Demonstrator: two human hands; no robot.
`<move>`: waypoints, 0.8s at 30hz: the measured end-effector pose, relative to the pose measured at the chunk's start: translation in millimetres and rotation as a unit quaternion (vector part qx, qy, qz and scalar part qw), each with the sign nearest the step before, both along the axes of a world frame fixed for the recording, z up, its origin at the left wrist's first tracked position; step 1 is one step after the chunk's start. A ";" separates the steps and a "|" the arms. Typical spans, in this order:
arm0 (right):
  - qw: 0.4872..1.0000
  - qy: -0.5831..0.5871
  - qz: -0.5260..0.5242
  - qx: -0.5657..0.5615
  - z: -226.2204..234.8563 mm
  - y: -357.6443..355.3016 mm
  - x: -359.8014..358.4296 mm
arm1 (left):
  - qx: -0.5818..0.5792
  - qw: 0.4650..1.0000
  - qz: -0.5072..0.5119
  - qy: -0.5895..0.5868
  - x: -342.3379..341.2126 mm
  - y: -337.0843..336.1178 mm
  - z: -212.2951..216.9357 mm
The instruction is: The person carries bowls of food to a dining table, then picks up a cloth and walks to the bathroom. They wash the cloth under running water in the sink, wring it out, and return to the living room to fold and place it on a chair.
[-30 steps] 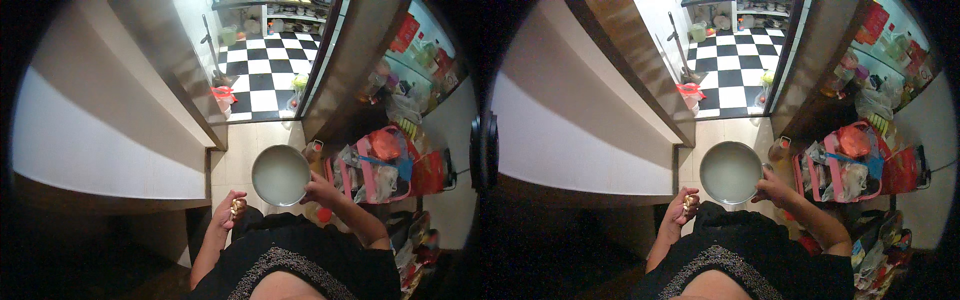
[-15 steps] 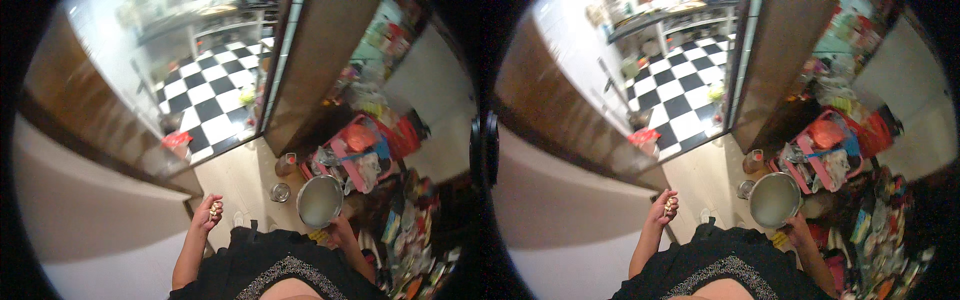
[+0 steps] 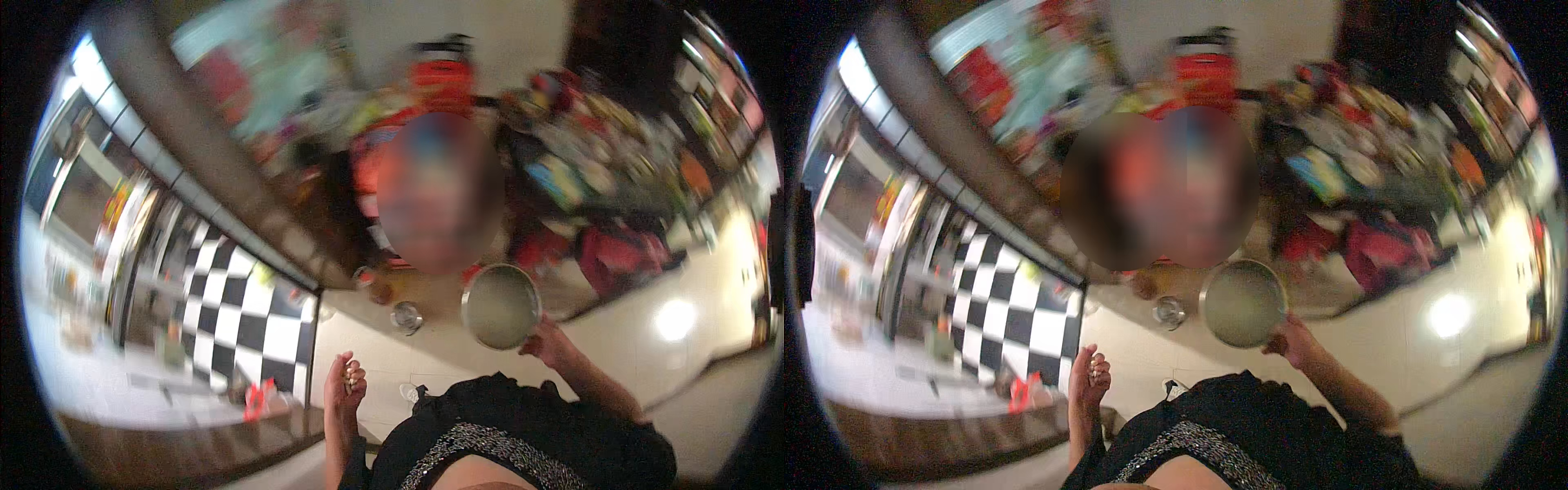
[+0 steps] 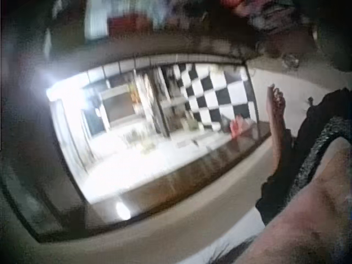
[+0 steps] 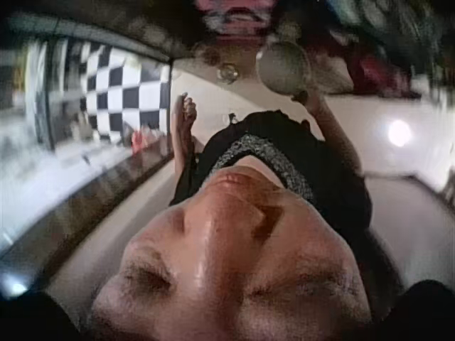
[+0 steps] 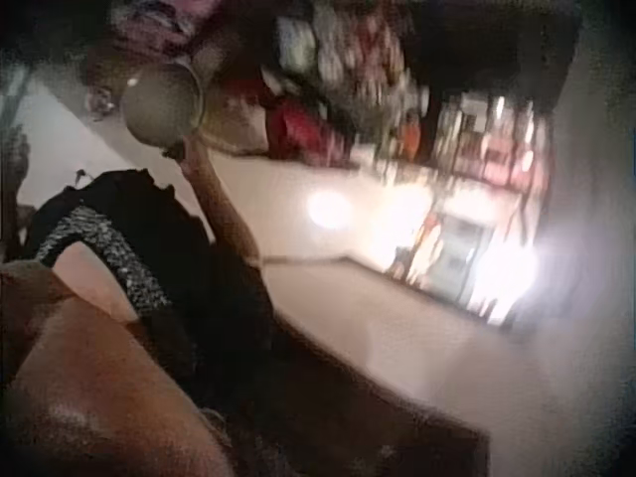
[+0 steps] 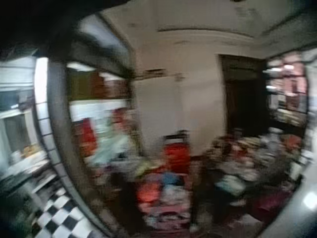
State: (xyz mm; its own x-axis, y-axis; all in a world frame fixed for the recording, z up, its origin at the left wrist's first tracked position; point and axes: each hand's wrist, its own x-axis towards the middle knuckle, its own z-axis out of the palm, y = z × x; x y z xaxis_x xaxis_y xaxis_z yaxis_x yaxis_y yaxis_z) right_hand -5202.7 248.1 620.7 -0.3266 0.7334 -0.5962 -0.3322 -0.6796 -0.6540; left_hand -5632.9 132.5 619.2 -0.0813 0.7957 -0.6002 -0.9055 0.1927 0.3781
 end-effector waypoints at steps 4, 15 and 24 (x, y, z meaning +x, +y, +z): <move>0.998 -0.040 -0.039 0.020 -3.5 -23.7 91.0 | 0.062 0.989 -0.088 -0.103 103.6 46.4 -18.9; 0.933 -0.023 -0.358 0.028 24.6 -93.2 354.0 | -0.071 0.949 -0.302 -0.059 372.1 190.4 7.8; 0.827 -0.098 -0.554 0.001 51.9 -119.5 520.1 | -0.049 0.878 -0.476 -0.024 580.4 344.5 -29.6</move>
